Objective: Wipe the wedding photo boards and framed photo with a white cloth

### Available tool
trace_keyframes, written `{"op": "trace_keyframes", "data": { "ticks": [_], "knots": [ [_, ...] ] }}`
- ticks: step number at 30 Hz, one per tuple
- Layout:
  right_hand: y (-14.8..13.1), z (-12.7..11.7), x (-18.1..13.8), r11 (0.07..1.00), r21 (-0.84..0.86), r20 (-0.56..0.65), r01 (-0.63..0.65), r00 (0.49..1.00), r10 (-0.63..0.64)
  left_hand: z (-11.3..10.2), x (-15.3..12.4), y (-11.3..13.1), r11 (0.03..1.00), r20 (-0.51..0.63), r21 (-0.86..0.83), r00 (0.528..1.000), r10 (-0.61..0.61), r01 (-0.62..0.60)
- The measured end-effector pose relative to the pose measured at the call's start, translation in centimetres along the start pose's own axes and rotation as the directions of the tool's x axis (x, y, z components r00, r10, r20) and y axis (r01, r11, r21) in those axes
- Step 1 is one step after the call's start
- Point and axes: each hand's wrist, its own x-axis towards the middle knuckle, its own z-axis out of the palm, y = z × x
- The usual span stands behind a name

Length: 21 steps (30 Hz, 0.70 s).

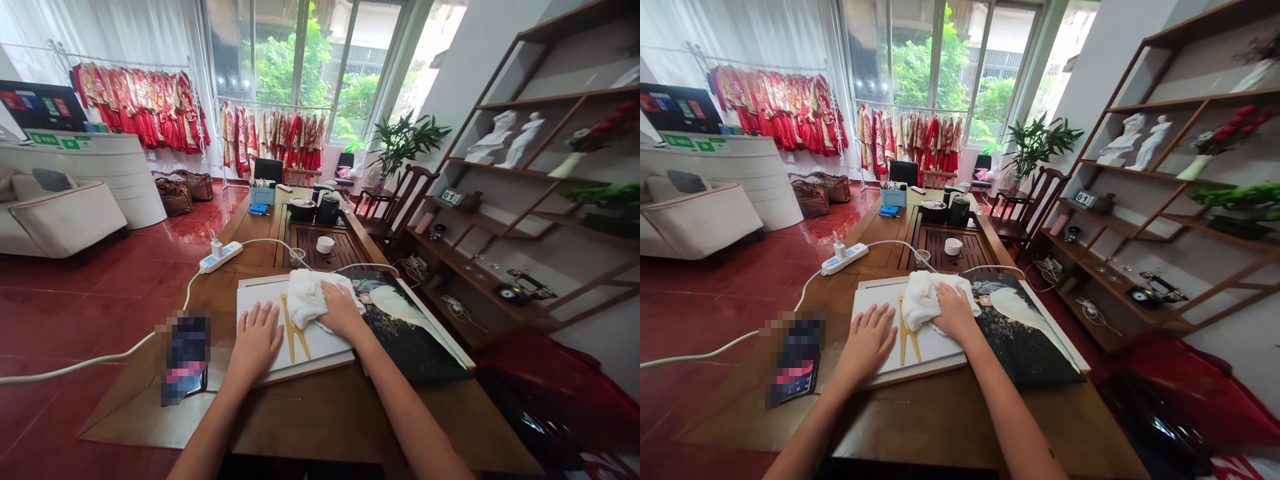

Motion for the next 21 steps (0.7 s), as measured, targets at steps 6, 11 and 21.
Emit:
{"op": "trace_keyframes", "data": {
  "ticks": [6, 11, 21],
  "knots": [
    [-0.1, 0.2, 1.0, 1.0, 0.02, -0.007, 0.013, 1.0, -0.013, -0.1, 0.0, 0.1, 1.0, 0.002, 0.002, 1.0, 0.001, -0.001],
    [-0.6, 0.0, -1.7, 0.998, 0.048, -0.019, 0.051, 0.999, -0.05, 0.0, 0.0, 0.1, 1.0, -0.008, 0.009, 1.0, 0.003, -0.003],
    [-2.2, -1.5, -9.2, 0.996, 0.044, 0.027, 0.075, 0.997, -0.076, 0.1, -0.1, 0.0, 1.0, -0.006, 0.006, 1.0, 0.002, -0.002]
  ]
}}
